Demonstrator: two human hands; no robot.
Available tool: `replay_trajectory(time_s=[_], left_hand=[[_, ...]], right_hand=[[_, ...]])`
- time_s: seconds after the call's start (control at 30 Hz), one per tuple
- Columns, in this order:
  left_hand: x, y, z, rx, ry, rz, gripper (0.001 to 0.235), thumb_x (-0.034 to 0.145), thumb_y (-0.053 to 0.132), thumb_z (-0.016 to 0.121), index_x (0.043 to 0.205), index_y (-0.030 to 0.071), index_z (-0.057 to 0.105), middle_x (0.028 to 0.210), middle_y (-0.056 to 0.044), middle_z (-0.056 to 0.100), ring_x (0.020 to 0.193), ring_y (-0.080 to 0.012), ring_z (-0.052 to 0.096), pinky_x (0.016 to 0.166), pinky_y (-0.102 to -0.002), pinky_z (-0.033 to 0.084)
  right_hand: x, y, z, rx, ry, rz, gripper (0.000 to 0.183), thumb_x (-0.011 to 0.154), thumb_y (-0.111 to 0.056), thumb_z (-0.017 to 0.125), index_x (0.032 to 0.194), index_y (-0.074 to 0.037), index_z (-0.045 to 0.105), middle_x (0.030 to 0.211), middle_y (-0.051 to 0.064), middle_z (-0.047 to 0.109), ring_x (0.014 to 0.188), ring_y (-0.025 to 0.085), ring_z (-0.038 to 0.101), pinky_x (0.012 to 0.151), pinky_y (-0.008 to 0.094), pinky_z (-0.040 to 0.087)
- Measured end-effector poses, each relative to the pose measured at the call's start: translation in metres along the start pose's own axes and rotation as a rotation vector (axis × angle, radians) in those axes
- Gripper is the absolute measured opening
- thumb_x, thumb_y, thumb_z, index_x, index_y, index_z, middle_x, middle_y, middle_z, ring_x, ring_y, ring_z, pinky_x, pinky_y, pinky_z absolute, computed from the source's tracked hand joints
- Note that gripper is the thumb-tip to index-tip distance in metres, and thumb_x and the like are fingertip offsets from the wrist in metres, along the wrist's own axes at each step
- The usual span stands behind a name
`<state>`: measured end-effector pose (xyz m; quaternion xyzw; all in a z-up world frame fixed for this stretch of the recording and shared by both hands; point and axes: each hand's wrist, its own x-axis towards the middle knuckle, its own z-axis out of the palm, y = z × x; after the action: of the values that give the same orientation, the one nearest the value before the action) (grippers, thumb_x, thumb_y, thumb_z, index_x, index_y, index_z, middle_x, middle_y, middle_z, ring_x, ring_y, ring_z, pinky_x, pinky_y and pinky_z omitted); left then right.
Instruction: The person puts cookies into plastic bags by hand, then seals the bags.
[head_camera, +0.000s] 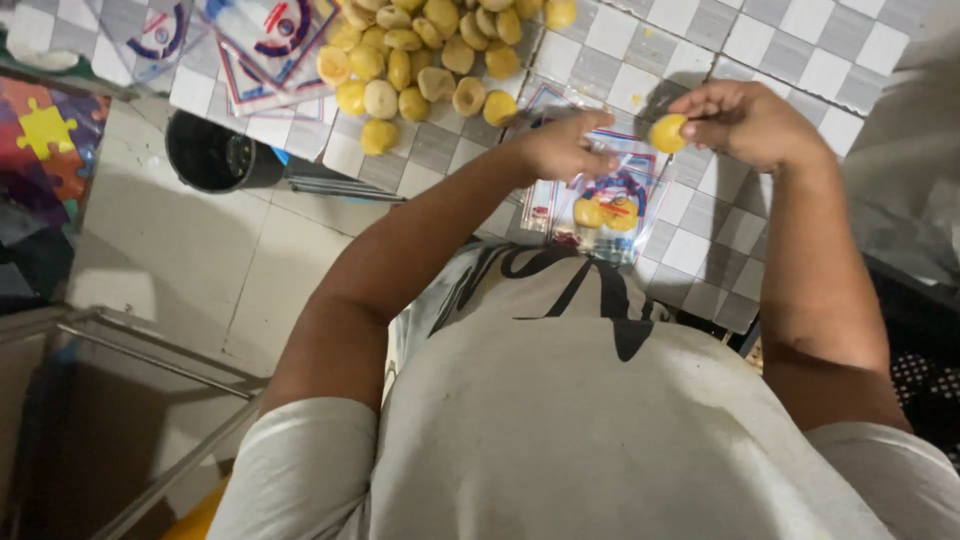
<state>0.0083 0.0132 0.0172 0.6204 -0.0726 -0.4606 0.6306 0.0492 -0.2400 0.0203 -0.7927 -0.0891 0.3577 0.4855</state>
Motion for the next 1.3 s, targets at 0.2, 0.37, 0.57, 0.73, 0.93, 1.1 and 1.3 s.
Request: replay_trajectory(time_s=[0.2, 0.37, 0.57, 0.73, 0.93, 1.1, 1.3], left_hand=[[-0.003, -0.018, -0.007, 0.293, 0.110, -0.173, 0.055, 0.079, 0.024, 0.061, 0.128, 0.003, 0.044, 0.111, -0.011, 0.062, 0.081, -0.0170, 0.063, 0.060, -0.023, 0.054], [0.023, -0.094, -0.006, -0.043, 0.267, -0.048, 0.052, 0.075, 0.017, 0.077, 0.118, 0.006, 0.051, 0.092, -0.014, 0.064, 0.059, -0.0163, 0.065, 0.038, -0.023, 0.052], [0.042, -0.105, -0.004, -0.135, 0.423, 0.102, 0.047, 0.077, 0.004, 0.070, 0.120, 0.001, 0.051, 0.091, -0.020, 0.066, 0.071, -0.0194, 0.067, 0.059, -0.023, 0.057], [0.023, -0.087, 0.005, -0.206, 0.390, 0.259, 0.050, 0.068, 0.007, 0.079, 0.113, 0.004, 0.058, 0.085, -0.015, 0.065, 0.072, -0.0166, 0.062, 0.061, -0.026, 0.058], [0.015, -0.074, 0.015, -0.118, 0.494, 0.351, 0.040, 0.065, 0.020, 0.084, 0.095, 0.002, 0.065, 0.070, -0.010, 0.065, 0.061, -0.0127, 0.059, 0.052, -0.026, 0.050], [0.008, -0.055, 0.001, -0.141, 0.504, 0.399, 0.027, 0.071, 0.012, 0.076, 0.095, 0.003, 0.067, 0.064, -0.009, 0.065, 0.053, -0.0126, 0.062, 0.046, -0.021, 0.051], [-0.006, -0.011, 0.002, 0.222, 0.525, 0.475, 0.005, 0.087, 0.010, 0.059, 0.083, 0.007, 0.058, 0.072, -0.004, 0.063, 0.064, -0.0114, 0.066, 0.046, -0.018, 0.056]], right_hand=[[0.002, -0.002, 0.017, -0.097, 0.033, 0.100, 0.025, 0.086, 0.002, 0.055, 0.109, -0.009, 0.059, 0.104, 0.006, 0.062, 0.095, 0.018, 0.059, 0.091, 0.032, 0.048], [0.006, 0.028, 0.027, 0.042, -0.079, -0.064, 0.031, 0.081, 0.002, 0.065, 0.112, 0.002, 0.057, 0.095, 0.017, 0.065, 0.084, 0.025, 0.062, 0.080, 0.036, 0.049], [0.008, 0.002, 0.053, 0.047, -0.081, -0.123, 0.029, 0.077, 0.000, 0.071, 0.104, 0.000, 0.059, 0.086, 0.009, 0.066, 0.078, 0.016, 0.060, 0.076, 0.029, 0.048], [0.014, 0.002, 0.058, -0.024, 0.029, -0.203, 0.023, 0.076, -0.001, 0.074, 0.096, -0.003, 0.062, 0.077, 0.005, 0.063, 0.071, 0.015, 0.058, 0.068, 0.026, 0.046], [0.006, -0.005, 0.079, -0.143, 0.137, -0.292, 0.014, 0.079, -0.003, 0.071, 0.092, -0.008, 0.070, 0.074, 0.006, 0.063, 0.071, 0.015, 0.057, 0.069, 0.027, 0.044], [-0.014, -0.043, 0.078, -0.065, 0.261, -0.400, 0.020, 0.092, -0.004, 0.061, 0.110, -0.010, 0.067, 0.086, 0.009, 0.067, 0.081, 0.016, 0.060, 0.077, 0.030, 0.046], [-0.006, 0.003, 0.061, 0.400, 0.103, -0.556, 0.054, 0.089, -0.007, 0.056, 0.137, -0.007, 0.030, 0.134, 0.021, 0.043, 0.127, 0.029, 0.042, 0.104, 0.043, 0.041]])
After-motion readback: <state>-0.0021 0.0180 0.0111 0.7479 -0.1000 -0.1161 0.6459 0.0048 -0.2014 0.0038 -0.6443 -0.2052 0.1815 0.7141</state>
